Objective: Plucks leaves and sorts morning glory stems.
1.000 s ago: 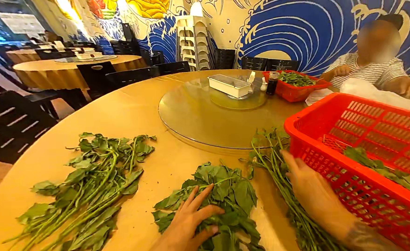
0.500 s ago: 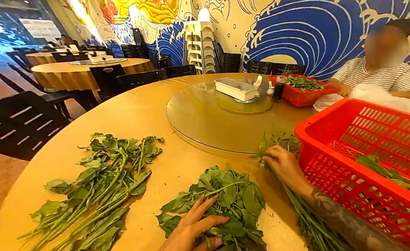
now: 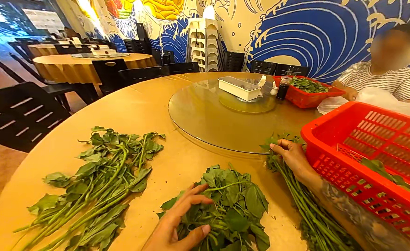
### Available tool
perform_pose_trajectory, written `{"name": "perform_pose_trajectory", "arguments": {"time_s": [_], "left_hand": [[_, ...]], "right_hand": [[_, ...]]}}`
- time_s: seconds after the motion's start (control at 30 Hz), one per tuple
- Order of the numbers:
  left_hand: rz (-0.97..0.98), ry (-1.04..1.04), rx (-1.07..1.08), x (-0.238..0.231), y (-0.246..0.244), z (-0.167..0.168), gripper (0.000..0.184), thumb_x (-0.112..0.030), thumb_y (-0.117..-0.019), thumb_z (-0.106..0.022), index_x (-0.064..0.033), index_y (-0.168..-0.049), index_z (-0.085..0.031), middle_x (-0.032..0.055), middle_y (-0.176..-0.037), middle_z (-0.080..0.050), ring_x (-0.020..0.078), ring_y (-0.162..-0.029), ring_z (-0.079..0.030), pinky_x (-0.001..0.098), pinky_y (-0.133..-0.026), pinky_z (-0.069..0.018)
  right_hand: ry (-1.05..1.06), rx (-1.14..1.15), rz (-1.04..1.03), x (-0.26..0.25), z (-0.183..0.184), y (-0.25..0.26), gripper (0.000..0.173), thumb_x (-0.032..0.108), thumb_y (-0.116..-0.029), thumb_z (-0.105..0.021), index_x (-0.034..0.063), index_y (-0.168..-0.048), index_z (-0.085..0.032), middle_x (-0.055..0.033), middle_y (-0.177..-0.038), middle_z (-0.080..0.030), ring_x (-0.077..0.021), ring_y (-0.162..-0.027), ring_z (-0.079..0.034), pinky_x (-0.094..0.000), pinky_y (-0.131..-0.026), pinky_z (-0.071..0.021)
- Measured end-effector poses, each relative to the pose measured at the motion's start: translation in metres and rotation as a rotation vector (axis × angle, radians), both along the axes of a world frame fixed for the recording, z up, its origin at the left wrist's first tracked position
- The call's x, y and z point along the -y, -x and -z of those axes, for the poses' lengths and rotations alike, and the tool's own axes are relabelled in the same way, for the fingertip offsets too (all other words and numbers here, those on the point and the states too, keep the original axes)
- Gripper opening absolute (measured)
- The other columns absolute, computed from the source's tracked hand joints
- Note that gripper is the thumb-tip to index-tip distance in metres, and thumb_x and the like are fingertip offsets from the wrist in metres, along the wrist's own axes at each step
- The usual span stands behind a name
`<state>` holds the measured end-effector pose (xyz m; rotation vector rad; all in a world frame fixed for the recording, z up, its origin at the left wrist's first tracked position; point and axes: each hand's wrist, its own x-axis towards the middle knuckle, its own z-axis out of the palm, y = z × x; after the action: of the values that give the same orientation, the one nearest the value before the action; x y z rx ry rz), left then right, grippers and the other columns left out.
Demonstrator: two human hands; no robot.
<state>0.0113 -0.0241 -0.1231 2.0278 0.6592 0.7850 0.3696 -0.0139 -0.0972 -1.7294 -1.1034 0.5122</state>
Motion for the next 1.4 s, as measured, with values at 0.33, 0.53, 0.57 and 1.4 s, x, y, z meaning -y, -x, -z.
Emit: {"name": "perform_pose_trajectory", "arguments": {"time_s": [0.33, 0.53, 0.57, 1.4], "left_hand": [[-0.190, 0.058, 0.041, -0.001, -0.050, -0.028, 0.041, -0.036, -0.0987, -0.062, -0.0083, -0.128, -0.064, 0.0013, -0.124, -0.070, 0.0111, -0.108, -0.069, 0.0291, -0.089, -0.0595], [-0.107, 0.326, -0.218, -0.031, -0.148, -0.061, 0.072, -0.025, -0.0924, -0.077, -0.0138, -0.153, -0.040, 0.0172, -0.135, -0.061, 0.0290, -0.105, -0.069, 0.0486, -0.090, -0.0568], [-0.101, 0.337, -0.210, -0.036, -0.163, -0.056, 0.074, -0.023, -0.0912, -0.079, -0.0128, -0.153, -0.039, 0.0190, -0.137, -0.059, 0.0308, -0.106, -0.069, 0.0492, -0.090, -0.0569], [-0.254, 0.585, 0.081, -0.044, -0.205, -0.034, 0.015, -0.007, -0.1007, -0.063, 0.0049, -0.109, -0.065, 0.0151, -0.099, -0.070, 0.0185, -0.084, -0.071, 0.0335, -0.082, -0.0593]], "right_hand": [[-0.009, 0.258, -0.270, 0.026, -0.030, 0.010, 0.013, 0.014, -0.0977, -0.070, 0.0054, -0.091, -0.076, -0.0020, -0.078, -0.069, -0.0069, -0.069, -0.060, -0.0264, -0.065, -0.0496], [-0.003, 0.118, -0.255, 0.034, -0.026, 0.012, 0.014, 0.012, -0.1014, -0.064, 0.0053, -0.091, -0.070, -0.0045, -0.080, -0.069, -0.0116, -0.071, -0.063, -0.0285, -0.066, -0.0515], [-0.007, 0.058, -0.252, 0.034, -0.025, 0.011, 0.013, 0.011, -0.1016, -0.063, 0.0046, -0.092, -0.069, -0.0050, -0.081, -0.069, -0.0118, -0.073, -0.064, -0.0284, -0.069, -0.0538], [-0.046, -0.248, 0.018, 0.044, -0.001, 0.018, 0.013, 0.011, -0.1059, -0.055, -0.0007, -0.104, -0.060, -0.0128, -0.098, -0.067, -0.0192, -0.091, -0.068, -0.0355, -0.085, -0.0564]]}}
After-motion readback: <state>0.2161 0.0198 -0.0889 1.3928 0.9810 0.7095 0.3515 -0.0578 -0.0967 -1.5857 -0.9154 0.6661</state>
